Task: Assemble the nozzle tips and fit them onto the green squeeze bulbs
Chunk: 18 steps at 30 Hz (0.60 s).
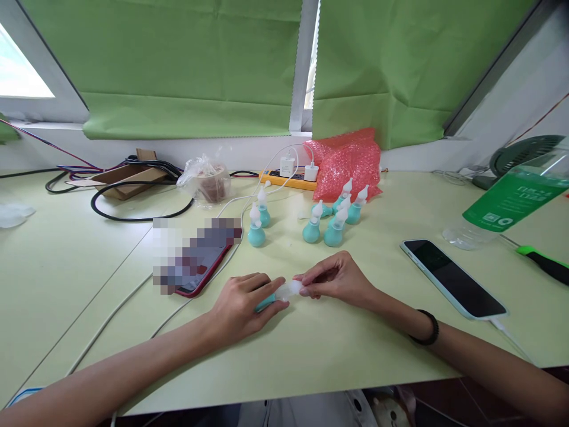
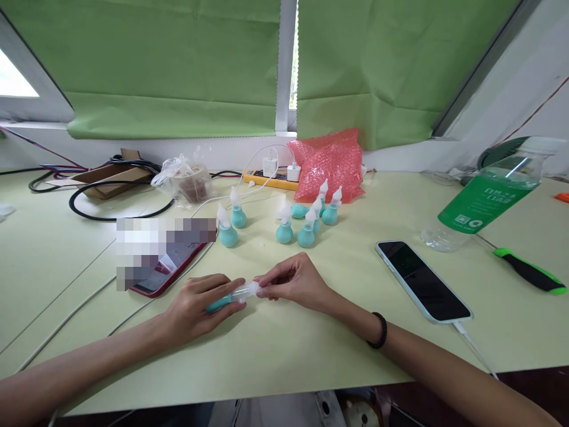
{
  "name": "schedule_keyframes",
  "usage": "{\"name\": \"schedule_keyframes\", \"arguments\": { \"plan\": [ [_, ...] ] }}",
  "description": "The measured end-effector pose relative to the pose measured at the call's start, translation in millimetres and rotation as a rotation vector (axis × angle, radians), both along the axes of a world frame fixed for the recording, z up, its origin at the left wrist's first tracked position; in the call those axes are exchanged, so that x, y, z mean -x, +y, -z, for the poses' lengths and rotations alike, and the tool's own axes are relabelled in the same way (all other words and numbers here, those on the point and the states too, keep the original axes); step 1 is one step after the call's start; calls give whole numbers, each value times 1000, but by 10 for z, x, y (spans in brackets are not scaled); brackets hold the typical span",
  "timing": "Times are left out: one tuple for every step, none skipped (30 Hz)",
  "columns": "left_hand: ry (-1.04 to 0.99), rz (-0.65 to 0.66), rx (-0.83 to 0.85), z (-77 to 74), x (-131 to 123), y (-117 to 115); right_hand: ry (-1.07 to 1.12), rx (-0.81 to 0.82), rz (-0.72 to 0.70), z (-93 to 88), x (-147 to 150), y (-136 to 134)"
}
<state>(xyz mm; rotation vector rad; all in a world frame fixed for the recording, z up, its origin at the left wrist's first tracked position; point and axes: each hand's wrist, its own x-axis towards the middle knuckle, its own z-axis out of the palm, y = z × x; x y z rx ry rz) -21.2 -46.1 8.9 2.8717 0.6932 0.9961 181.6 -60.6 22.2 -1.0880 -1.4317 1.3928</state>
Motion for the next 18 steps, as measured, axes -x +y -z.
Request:
{"name": "schedule_keyframes", "arguments": {
  "plan": [
    [5,-4,-39,3,4,-1,6,6,0,5,2,3],
    [8,-6,-78,7,7,-1,8,11,0,11,3,5],
    [14,-8,-115,11,10,-2,8,15,-3,16,3,8],
    [21,-9,-148,14,12,-3,6,16,-7,22,2,11],
    [30,-8,-177,17,14,-4,4,14,-13,26,0,14],
    [37,-7,-203,18,14,-5,4,10,-24,31,-2,18],
    [44,-5,-227,17,14,-6,5,7,-36,34,-5,21],
    [52,-3,-245,14,13,-6,7,6,-50,36,-8,23],
    [59,1,-261,9,11,-6,5,8,-65,37,-10,25],
    [65,7,-273,4,9,-6,0,11,-77,36,-12,26],
    [71,12,-281,-2,6,-5,-6,16,-86,35,-13,26],
    [77,17,-286,-9,3,-5,-11,18,-90,34,-13,26],
    [82,19,-289,-14,-1,-6,-13,18,-90,33,-13,26],
    [83,19,-293,-18,-4,-7,-10,18,-89,32,-12,25],
    [83,16,-297,-21,-7,-8,-4,18,-89,31,-10,25],
    [81,13,-304,-22,-9,-10,1,20,-91,31,-7,25],
    [80,12,-311,-21,-11,-12,5,25,-94,32,-5,25],
    [79,13,-317,-17,-12,-13,8,31,-97,34,-2,25]
  ]
}}
